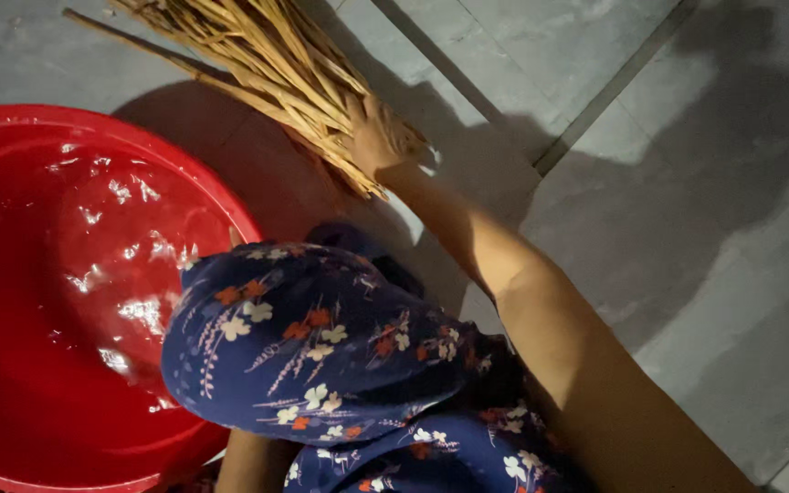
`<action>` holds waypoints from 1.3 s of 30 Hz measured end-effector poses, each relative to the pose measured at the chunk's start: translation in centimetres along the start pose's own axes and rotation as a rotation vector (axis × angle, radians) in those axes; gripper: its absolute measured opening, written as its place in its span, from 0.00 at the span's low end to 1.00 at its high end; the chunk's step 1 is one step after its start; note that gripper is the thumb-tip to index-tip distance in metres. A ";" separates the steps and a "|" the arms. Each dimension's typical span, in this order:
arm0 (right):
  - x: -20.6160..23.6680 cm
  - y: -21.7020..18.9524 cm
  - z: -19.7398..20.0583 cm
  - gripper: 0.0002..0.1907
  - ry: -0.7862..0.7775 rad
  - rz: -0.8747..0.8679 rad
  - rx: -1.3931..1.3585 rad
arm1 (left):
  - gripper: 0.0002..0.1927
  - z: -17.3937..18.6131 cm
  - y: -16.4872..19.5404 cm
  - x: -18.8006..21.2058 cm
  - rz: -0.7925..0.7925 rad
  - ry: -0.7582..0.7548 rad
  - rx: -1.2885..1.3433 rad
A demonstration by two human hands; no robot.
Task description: The person sits on a tiled floor and repeatedly submerges bundles of dried stalks in a red basin of water, then removes them and ties them into bundles. The person handles the stalks by hand, soaking and bundling them in sequence.
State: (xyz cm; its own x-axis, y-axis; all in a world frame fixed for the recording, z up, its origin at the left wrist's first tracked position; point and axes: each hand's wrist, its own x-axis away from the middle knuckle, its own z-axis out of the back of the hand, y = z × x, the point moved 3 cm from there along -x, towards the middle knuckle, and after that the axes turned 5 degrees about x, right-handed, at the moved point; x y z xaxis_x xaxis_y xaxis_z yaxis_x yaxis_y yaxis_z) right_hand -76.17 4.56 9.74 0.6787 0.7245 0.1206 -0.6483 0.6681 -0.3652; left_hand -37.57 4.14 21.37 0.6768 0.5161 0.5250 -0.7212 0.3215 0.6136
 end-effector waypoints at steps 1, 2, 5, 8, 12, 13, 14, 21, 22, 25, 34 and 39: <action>0.4 -0.2 -0.6 0.37 0.013 0.016 0.094 | 0.34 0.1 -0.1 0.5 0.016 -0.015 -0.008; 1.0 -0.3 -1.0 0.39 0.046 0.007 0.071 | 0.34 0.1 -0.2 0.5 0.016 -0.016 -0.006; 2.4 0.0 -1.6 0.46 0.147 0.024 0.015 | 0.35 0.2 -0.3 -1.1 0.014 -0.010 0.007; 3.7 0.4 -1.4 0.52 0.180 0.056 0.001 | 0.36 0.4 -0.3 -1.5 0.014 -0.018 0.009; 3.7 1.1 -1.9 0.61 -0.058 -0.087 0.026 | 0.37 0.6 -0.3 0.6 0.043 -0.054 -0.003; 3.6 1.3 -2.3 0.63 -0.154 -0.142 0.017 | 0.37 0.6 -0.2 0.6 0.040 -0.055 -0.010; 3.5 1.3 -2.5 0.65 -0.159 -0.137 0.012 | 0.37 0.4 -0.2 0.3 0.039 -0.057 -0.008; 3.7 1.4 -4.5 0.72 -0.230 -0.151 0.048 | 0.39 0.8 0.0 -1.1 0.033 -0.072 -0.020; 3.6 1.4 -4.6 0.73 -0.227 -0.149 0.058 | 0.39 1.0 0.0 -1.0 0.035 -0.071 -0.018; 3.4 1.1 -4.7 0.72 -0.184 -0.149 0.157 | 0.40 1.6 -0.7 -0.5 0.035 -0.070 -0.009; 3.0 1.2 -3.7 0.73 -0.267 -0.175 0.178 | 0.43 2.5 -1.8 0.1 0.076 -0.065 0.012; 2.0 0.4 -3.6 0.72 -0.254 -0.187 0.153 | 0.44 2.9 -1.5 -0.2 0.081 -0.074 -0.002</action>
State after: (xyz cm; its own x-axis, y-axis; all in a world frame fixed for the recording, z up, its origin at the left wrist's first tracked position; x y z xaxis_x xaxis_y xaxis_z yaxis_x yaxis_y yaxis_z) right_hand -73.80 5.65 6.48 0.6954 0.5935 0.4052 -0.5783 0.7969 -0.1749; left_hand -36.19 1.25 22.05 0.6257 0.4800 0.6149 -0.7739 0.2832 0.5664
